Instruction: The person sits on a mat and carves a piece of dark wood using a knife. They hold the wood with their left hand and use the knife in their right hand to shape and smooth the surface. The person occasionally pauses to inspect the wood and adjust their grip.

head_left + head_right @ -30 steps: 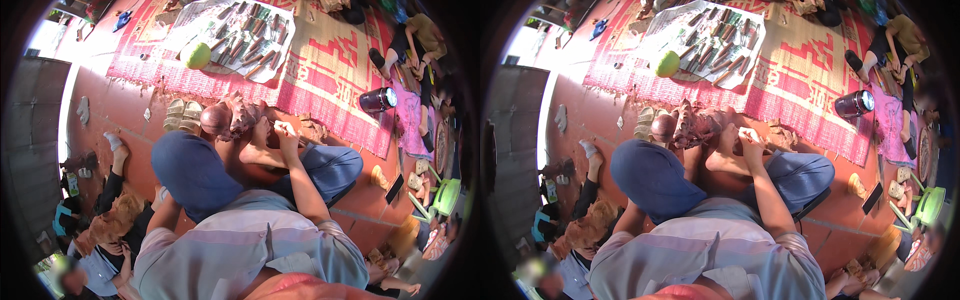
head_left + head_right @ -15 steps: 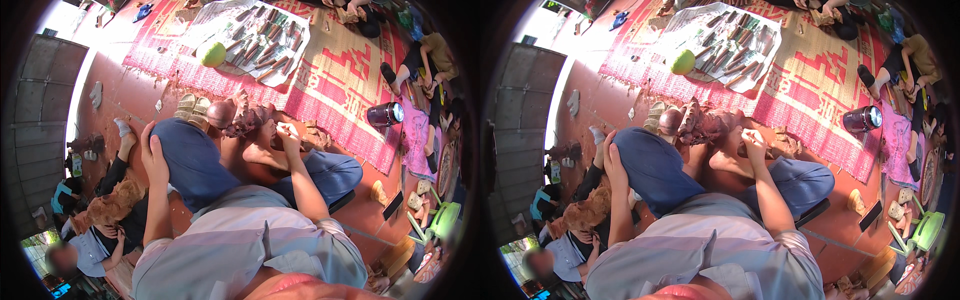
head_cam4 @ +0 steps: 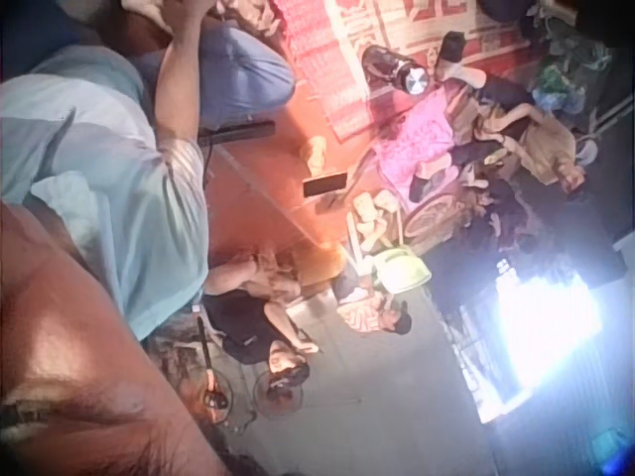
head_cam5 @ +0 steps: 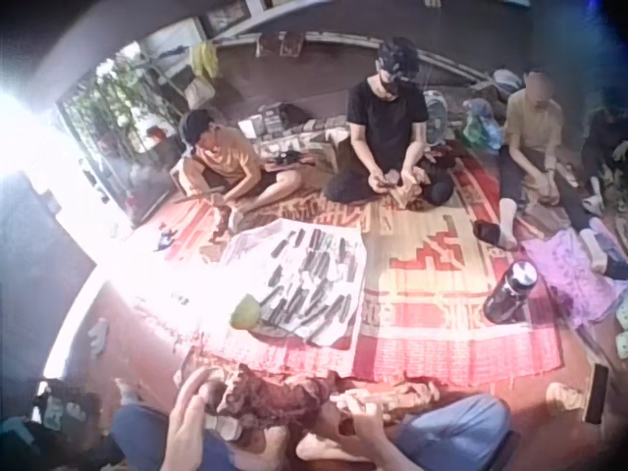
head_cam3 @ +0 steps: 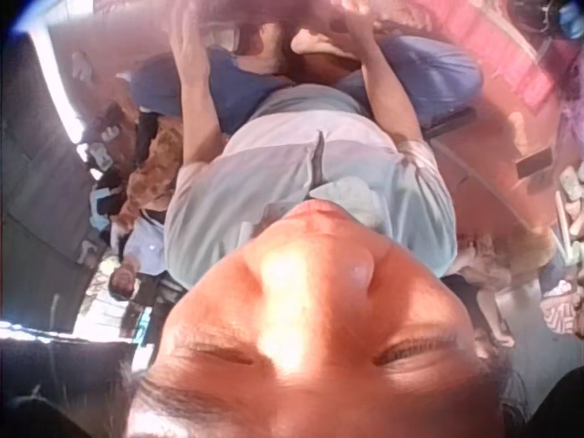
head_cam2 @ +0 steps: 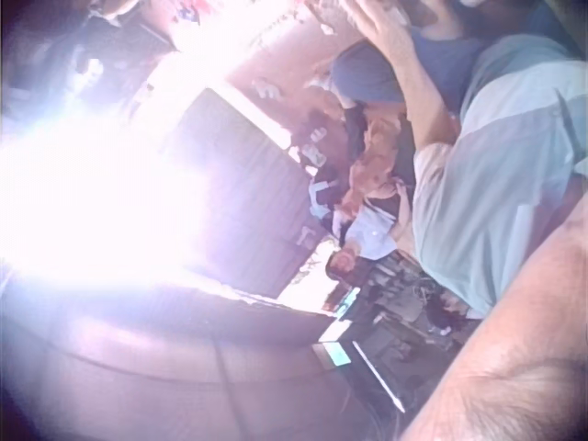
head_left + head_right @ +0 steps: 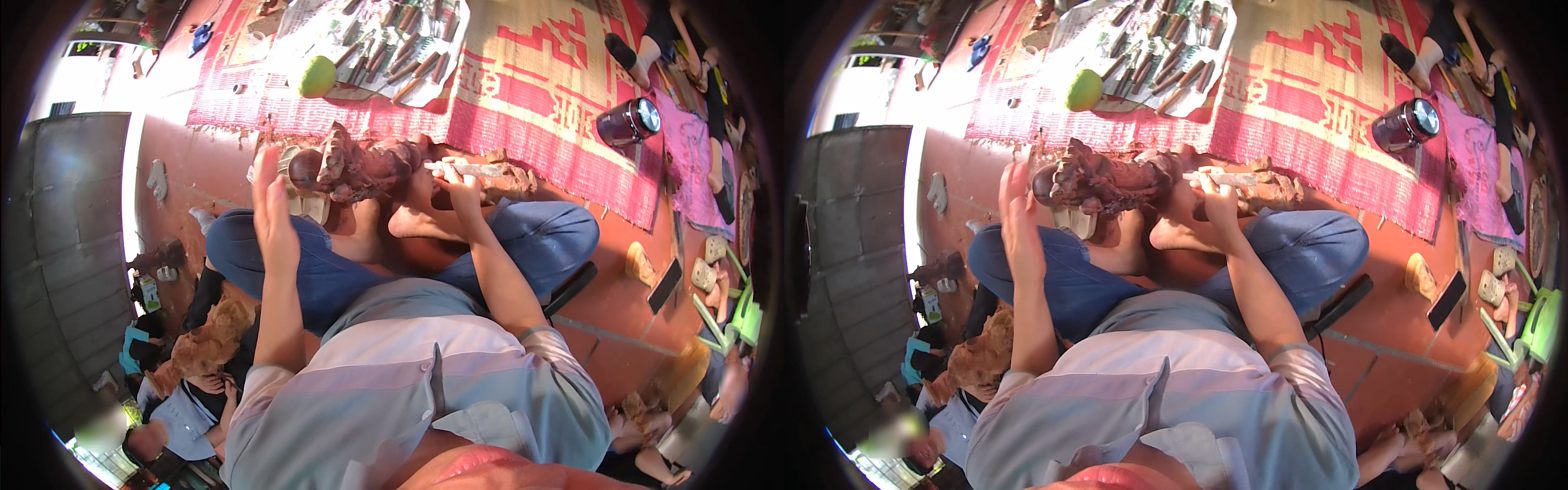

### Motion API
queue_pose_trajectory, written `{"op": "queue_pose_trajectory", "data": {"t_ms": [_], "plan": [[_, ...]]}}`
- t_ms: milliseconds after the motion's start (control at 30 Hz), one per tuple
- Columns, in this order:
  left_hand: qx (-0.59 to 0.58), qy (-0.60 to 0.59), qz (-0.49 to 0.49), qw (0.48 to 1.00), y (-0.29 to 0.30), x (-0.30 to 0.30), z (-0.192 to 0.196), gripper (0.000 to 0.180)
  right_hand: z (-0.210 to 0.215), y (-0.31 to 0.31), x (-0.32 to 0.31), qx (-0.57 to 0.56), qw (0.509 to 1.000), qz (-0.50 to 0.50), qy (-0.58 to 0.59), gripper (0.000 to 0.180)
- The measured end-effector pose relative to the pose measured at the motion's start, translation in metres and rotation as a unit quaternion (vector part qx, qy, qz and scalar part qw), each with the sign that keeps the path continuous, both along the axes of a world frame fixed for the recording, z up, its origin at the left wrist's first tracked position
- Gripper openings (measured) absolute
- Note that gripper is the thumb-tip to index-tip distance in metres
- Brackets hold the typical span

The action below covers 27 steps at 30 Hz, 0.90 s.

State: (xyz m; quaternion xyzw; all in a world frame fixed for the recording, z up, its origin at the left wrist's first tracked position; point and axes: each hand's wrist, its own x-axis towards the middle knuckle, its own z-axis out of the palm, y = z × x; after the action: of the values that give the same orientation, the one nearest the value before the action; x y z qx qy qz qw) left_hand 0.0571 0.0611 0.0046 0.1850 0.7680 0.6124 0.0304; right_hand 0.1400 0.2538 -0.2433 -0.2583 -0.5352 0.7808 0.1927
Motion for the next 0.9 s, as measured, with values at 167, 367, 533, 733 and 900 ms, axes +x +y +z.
{"op": "queue_pose_trajectory", "data": {"t_ms": [167, 367, 533, 733, 900], "plan": [[0.146, -0.144, -0.065, 0.977, 0.011, -0.030, -0.012, 0.025, 0.011, 0.001, -0.002, -0.135, 0.991, -0.016, 0.002, 0.014], [0.051, -0.269, -0.063, 0.960, 0.017, -0.059, -0.005, 0.016, -0.043, 0.001, -0.009, -0.012, 1.000, 0.008, 0.027, 0.018], [0.150, -0.356, -0.036, 0.922, 0.002, -0.074, -0.026, 0.031, 0.004, 0.002, -0.013, -0.118, 0.992, -0.042, -0.003, 0.019], [0.109, -0.347, -0.011, 0.932, -0.056, -0.029, -0.136, 0.048, -0.011, 0.004, -0.015, -0.014, 0.999, -0.044, -0.018, 0.017], [0.168, -0.276, 0.089, 0.942, -0.054, -0.010, -0.107, 0.054, -0.023, 0.003, -0.012, 0.024, 0.999, -0.031, 0.008, 0.016]]}}
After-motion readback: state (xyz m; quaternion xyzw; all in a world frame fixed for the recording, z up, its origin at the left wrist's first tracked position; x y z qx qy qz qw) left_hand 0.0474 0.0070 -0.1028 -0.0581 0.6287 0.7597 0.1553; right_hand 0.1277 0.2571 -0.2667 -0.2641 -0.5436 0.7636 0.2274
